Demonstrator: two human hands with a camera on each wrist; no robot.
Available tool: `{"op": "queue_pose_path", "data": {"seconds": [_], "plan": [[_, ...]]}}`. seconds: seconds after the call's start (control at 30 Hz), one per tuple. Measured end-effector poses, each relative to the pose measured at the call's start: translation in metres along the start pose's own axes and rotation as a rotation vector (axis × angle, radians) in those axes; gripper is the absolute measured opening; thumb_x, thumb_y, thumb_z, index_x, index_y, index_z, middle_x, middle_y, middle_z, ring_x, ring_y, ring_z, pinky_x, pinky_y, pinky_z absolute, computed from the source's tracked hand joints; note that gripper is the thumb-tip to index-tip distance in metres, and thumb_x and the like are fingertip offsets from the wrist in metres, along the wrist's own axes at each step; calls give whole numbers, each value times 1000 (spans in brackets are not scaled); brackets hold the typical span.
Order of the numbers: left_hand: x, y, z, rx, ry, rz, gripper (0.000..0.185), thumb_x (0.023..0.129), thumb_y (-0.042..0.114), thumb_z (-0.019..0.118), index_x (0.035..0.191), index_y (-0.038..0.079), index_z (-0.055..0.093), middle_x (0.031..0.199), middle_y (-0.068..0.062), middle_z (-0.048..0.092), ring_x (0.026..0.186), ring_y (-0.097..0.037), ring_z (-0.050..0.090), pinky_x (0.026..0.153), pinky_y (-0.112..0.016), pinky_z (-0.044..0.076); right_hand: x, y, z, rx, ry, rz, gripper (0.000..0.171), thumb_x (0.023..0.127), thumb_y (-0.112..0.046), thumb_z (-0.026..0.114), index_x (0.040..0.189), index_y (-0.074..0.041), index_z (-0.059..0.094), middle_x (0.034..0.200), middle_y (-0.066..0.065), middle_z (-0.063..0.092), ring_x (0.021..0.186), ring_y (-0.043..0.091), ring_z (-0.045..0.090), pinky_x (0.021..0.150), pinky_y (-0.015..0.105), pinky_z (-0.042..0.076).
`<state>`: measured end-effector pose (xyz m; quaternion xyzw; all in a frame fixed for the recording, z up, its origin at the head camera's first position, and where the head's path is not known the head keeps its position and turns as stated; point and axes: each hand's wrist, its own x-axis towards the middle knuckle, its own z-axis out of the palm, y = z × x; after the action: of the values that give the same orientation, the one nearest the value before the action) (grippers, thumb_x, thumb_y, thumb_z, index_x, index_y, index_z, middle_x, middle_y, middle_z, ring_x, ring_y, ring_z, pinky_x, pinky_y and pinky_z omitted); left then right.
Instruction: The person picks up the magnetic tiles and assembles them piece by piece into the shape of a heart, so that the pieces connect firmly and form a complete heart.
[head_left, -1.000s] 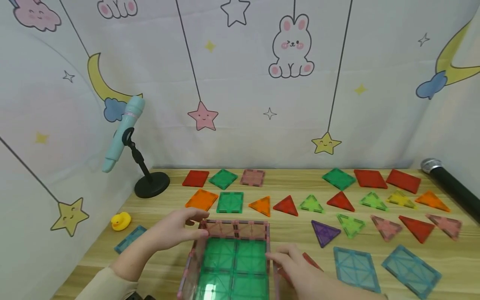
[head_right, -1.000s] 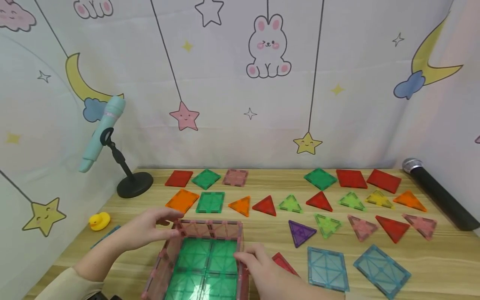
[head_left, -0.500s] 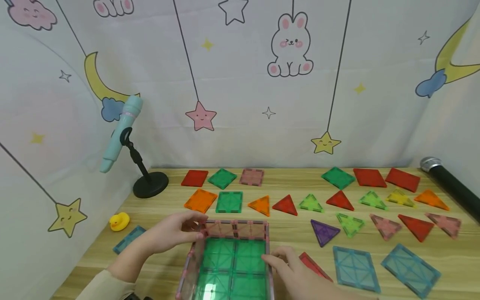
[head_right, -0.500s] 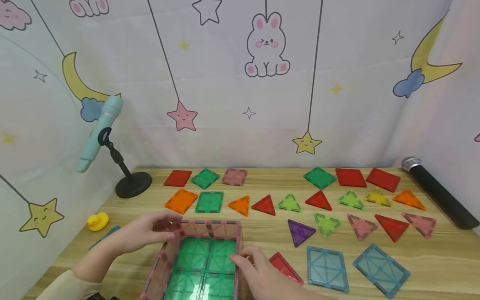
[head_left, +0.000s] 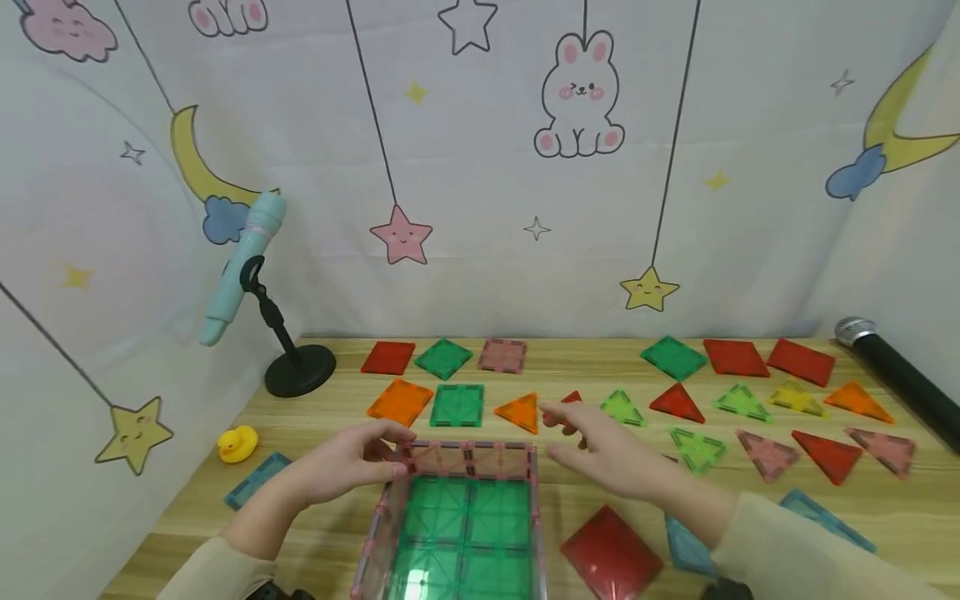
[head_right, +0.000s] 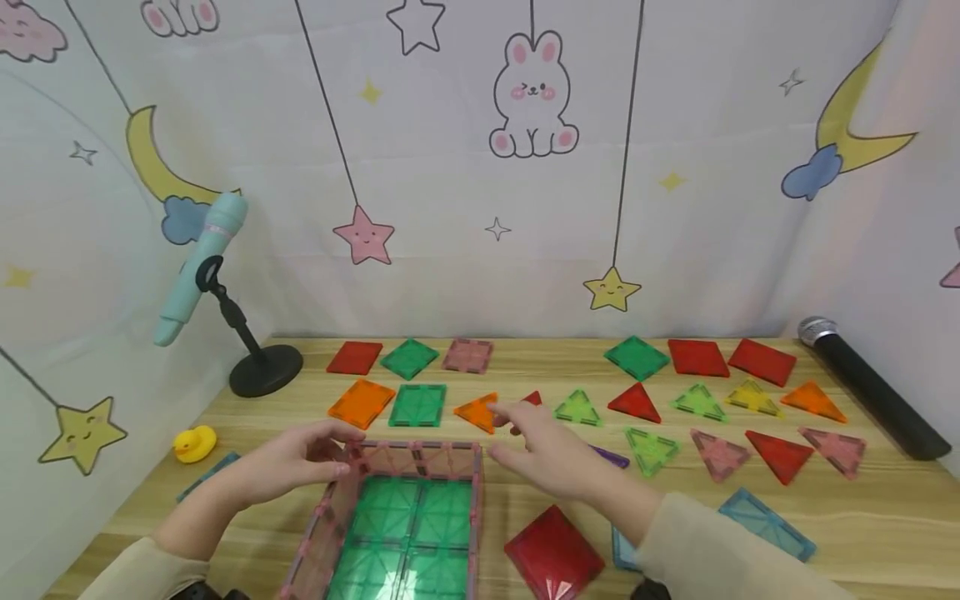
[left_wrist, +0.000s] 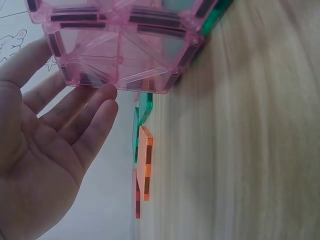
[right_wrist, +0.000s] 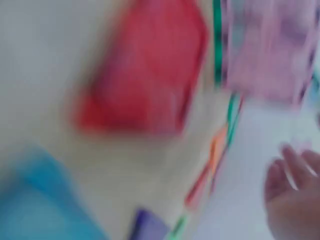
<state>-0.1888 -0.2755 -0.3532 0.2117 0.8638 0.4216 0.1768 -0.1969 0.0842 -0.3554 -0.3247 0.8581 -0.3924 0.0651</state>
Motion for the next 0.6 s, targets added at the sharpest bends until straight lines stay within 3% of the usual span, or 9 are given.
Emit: {"op": "queue_pose_path", "data": {"seconds": [0.17, 0.33, 0.47, 0.6], "plan": [[2, 0, 2, -25, -14, 8, 35, 92, 23, 61, 123, 6, 55, 117, -9, 57, 98, -23, 58, 81, -33, 49, 47, 29, 0, -187, -100, 52, 50, 95, -18, 55, 140, -1, 41, 128, 18, 53, 111, 33, 54, 90, 46, 44], [3, -1, 4, -42, -29, -2, 37, 92, 24, 61, 124, 6, 54, 118, -8, 57, 99, -22, 57, 81, -32, 49, 67, 46, 9, -426, -229, 81, 44, 92, -21, 56, 134, -9, 52, 133, 16, 47, 116, 35, 45, 99, 49, 31], [3, -1, 1, -54, -26, -17, 38, 93, 24, 60, 126, 6, 53, 120, -10, 55, 101, -23, 56, 83, -36, 49, 73, 53, 8, -518, -213, 136, 43, 91, -26, 57, 132, -13, 55, 135, 15, 44, 120, 39, 39, 99, 52, 30], [3, 0, -1, -54, -25, -20, 39, 93, 23, 60, 127, 6, 52, 122, -11, 55, 102, -24, 56, 84, -38, 49, 78, 57, -1, -493, -172, 276, 48, 91, -33, 54, 137, -19, 51, 142, 10, 39, 127, 40, 31, 98, 57, 31]]}}
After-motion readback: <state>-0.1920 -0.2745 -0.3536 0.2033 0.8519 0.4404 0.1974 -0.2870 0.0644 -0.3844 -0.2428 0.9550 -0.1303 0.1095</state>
